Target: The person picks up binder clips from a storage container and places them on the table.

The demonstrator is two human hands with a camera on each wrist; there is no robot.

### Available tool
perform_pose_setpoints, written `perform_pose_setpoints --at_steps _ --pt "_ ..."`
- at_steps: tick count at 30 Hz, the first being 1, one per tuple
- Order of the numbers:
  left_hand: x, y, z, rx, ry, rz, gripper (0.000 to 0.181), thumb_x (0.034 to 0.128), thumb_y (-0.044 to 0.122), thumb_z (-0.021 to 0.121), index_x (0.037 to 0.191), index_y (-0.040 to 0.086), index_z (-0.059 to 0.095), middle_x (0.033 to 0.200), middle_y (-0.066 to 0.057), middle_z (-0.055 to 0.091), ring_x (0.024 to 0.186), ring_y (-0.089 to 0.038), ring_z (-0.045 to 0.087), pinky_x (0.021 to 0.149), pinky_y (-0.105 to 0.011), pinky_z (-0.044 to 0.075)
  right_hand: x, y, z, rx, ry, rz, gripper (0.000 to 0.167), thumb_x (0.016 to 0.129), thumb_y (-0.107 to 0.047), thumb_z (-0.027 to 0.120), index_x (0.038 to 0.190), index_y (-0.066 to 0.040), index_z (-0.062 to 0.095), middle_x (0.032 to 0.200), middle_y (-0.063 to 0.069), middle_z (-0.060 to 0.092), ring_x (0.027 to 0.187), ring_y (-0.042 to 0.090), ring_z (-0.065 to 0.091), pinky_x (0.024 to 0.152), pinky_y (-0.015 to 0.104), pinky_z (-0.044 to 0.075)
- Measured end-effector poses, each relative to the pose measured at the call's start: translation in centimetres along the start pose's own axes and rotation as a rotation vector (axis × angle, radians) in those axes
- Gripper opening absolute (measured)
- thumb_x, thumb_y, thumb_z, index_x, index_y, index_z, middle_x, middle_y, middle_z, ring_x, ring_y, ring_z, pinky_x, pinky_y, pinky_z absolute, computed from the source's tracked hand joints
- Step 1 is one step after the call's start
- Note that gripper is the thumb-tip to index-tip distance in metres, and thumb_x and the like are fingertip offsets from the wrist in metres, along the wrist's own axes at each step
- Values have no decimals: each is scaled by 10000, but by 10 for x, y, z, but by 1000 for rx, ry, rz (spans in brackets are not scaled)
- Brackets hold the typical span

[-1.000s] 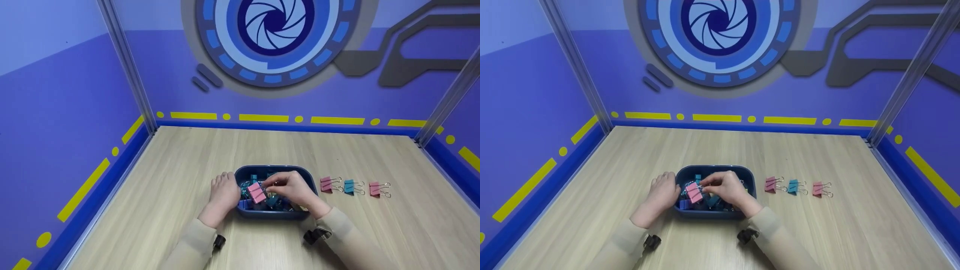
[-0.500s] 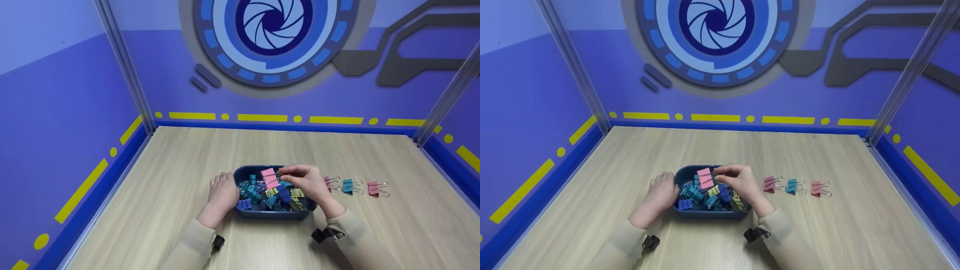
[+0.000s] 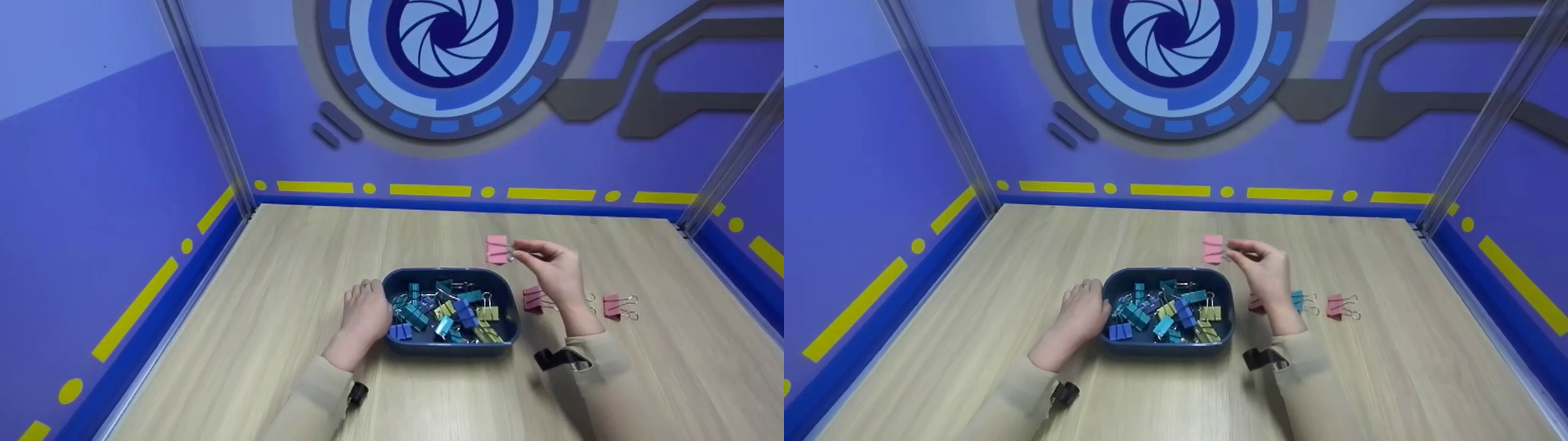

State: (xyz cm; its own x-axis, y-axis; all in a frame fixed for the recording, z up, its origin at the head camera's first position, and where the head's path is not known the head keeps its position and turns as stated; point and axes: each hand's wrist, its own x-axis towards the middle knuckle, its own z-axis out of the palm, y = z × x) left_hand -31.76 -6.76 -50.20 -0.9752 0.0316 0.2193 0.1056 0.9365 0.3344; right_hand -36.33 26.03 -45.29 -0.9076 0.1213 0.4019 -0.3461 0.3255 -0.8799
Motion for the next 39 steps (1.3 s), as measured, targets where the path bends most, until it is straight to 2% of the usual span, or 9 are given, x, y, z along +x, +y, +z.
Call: perform_pose_setpoints --at_steps 5,11,18,22,28,30,35,37,39 --pt "1 -1 1 -6 -3 -2 277 942 158 622 1128 -46 595 1067 -188 626 1022 -359 574 898 -463 417 8 22 -8 -172 41 73 275 885 -206 803 1094 -29 784 1074 94 791 824 -128 653 732 91 522" --pt "1 -1 1 -18 -26 -14 297 951 163 612 1158 -49 590 1084 -188 625 1041 -361 572 920 -469 414 8 45 -7 -334 -58 164 281 915 -187 766 1142 -20 766 1136 198 757 807 -67 621 685 106 493" --pt "1 0 0 -25 -28 -16 333 949 173 635 1181 -61 582 1108 -207 626 1056 -369 572 929 -484 418 6 56 -1 -257 -220 370 281 955 -125 693 1206 1 714 994 199 722 531 175 638 499 363 556" --pt "1 0 -1 -35 -30 -15 336 953 163 625 1198 -63 581 1122 -211 628 1067 -370 574 931 -486 418 5 60 2 -293 -243 335 255 962 -71 664 1192 30 705 940 181 711 533 164 612 492 357 536" --pt "1 1 -3 -28 -44 -17 352 963 170 612 1224 -64 575 1147 -210 628 1076 -369 572 939 -479 417 5 64 -1 -422 -236 228 244 957 -30 632 1175 43 712 1022 204 715 634 191 647 503 323 510" --pt "1 0 -2 -21 -36 -13 327 958 167 608 1193 -58 579 1129 -205 627 1064 -371 573 926 -477 417 6 67 -5 -480 -231 195 242 953 -36 630 1166 35 720 1060 218 722 753 246 687 595 368 544" --pt "1 -1 0 -9 -17 -5 284 945 161 596 1139 -47 583 1088 -196 624 1031 -368 569 893 -468 414 7 72 -13 -537 -233 184 265 973 -60 591 1195 23 710 1189 258 694 1000 326 697 743 397 577" --pt "2 -1 0 -12 -14 -5 286 941 157 595 1140 -48 586 1085 -197 626 1026 -368 569 895 -470 414 7 71 -15 -539 -240 203 281 987 -76 570 1219 15 699 1223 265 677 1009 320 688 733 387 577" --pt "2 -1 1 -14 -15 -6 290 937 155 588 1145 -47 586 1096 -198 626 1033 -367 570 905 -473 415 7 71 -15 -559 -244 201 288 987 -94 572 1227 2 699 1249 263 670 1051 330 667 818 440 559"
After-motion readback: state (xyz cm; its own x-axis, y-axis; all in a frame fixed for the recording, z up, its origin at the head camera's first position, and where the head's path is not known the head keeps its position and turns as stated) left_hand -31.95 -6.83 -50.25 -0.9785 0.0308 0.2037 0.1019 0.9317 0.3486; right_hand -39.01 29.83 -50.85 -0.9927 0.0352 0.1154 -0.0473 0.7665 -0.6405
